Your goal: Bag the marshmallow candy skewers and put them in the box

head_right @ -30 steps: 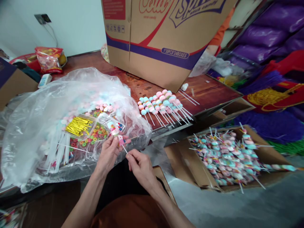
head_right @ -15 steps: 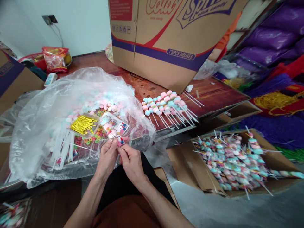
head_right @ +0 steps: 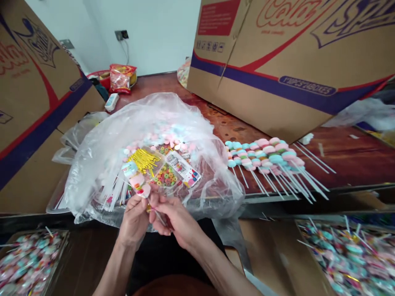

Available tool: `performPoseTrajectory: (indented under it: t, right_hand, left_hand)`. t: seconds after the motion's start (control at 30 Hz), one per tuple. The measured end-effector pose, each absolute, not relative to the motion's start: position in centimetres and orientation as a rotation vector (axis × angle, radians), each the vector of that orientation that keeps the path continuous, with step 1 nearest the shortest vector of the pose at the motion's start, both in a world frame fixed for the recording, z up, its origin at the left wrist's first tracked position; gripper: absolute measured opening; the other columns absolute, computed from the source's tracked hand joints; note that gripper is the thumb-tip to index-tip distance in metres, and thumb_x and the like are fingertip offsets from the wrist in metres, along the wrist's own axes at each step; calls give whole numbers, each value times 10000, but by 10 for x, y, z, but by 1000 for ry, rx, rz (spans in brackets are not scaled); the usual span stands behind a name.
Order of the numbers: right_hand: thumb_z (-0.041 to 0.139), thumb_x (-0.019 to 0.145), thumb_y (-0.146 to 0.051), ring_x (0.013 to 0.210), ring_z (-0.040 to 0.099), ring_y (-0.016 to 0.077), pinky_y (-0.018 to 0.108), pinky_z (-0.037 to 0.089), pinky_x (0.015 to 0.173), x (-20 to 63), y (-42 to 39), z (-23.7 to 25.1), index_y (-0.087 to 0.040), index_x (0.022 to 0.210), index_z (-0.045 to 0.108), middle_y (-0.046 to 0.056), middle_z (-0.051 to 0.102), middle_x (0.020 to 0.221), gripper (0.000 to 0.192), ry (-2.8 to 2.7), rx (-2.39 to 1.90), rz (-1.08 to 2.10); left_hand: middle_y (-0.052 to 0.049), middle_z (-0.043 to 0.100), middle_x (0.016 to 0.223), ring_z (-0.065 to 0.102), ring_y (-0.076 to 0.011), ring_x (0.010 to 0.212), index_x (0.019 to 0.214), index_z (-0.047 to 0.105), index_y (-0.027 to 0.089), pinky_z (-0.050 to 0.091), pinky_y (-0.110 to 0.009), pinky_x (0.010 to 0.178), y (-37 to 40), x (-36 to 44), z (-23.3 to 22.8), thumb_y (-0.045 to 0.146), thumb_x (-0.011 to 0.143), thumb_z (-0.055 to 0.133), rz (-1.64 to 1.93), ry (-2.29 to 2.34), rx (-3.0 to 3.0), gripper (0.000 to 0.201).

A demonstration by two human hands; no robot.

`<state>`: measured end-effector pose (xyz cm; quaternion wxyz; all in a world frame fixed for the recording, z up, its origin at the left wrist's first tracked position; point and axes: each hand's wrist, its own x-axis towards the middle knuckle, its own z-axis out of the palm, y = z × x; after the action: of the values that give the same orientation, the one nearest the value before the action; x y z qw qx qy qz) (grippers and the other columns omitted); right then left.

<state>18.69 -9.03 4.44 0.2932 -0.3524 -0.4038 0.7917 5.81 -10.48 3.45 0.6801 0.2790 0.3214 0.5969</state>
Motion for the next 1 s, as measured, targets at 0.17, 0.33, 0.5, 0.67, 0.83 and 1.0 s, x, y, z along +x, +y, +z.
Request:
performPoseTrajectory:
  t: [0.17, 0.33, 0.5, 0.67, 0.83, 1.0]
  right_hand:
    - [499, 905, -179, 707, 621, 171, 267, 404, 649, 159, -30, 66, -168, 712, 649, 50, 680, 727, 245, -2122, -1384, 1030]
    - [479, 961, -188, 1022, 656, 257, 323, 471, 800, 104, 23, 62, -171, 1075, 700, 134, 713, 1104, 250, -2406, -1665, 501]
    - [471, 947, -123, 1074, 652, 267, 361, 482, 872, 84, 33, 49, -158, 1213, 641, 173, 684, 1176, 317, -2449, -1767, 468]
    - [411, 993, -161, 1045, 667, 274, 342, 485, 827, 95, 33, 52, -171, 1219, 614, 155, 707, 1120, 304, -2454, -1742, 446]
    - [396, 969, -107, 1070, 650, 247, 294, 459, 821, 104, 34, 55, -163, 1204, 629, 137, 707, 1138, 336, -2438, -1678, 431]
    - [425, 946, -115, 1050, 651, 237, 274, 429, 795, 109, 33, 54, -200, 1117, 683, 106, 724, 1116, 320, -2410, -1632, 429]
  left_hand:
    - [32, 423, 646, 420, -95, 604, 980, 743, 169, 458, -240, 624, -102, 23, 35, 315, 812, 768, 1722, 864, 510, 224]
    - [34, 383, 664, 315, -74, 581, 885, 703, 148, 327, -194, 523, -103, 8, 30, 291, 819, 750, 1662, 943, 400, 165]
    - [33, 418, 687, 317, -68, 581, 810, 618, 164, 309, -187, 524, -104, 6, 26, 249, 820, 749, 1663, 919, 340, 156]
    - [28, 492, 693, 408, -71, 592, 815, 615, 185, 366, -190, 551, -98, 5, 22, 254, 749, 815, 1728, 867, 271, 222]
    - [20, 546, 698, 382, -44, 534, 759, 621, 168, 336, -177, 510, -93, 6, 25, 255, 715, 839, 1730, 869, 253, 239]
    - [10, 570, 704, 343, -27, 504, 775, 640, 140, 300, -172, 484, -92, 9, 31, 236, 714, 810, 1708, 926, 261, 204]
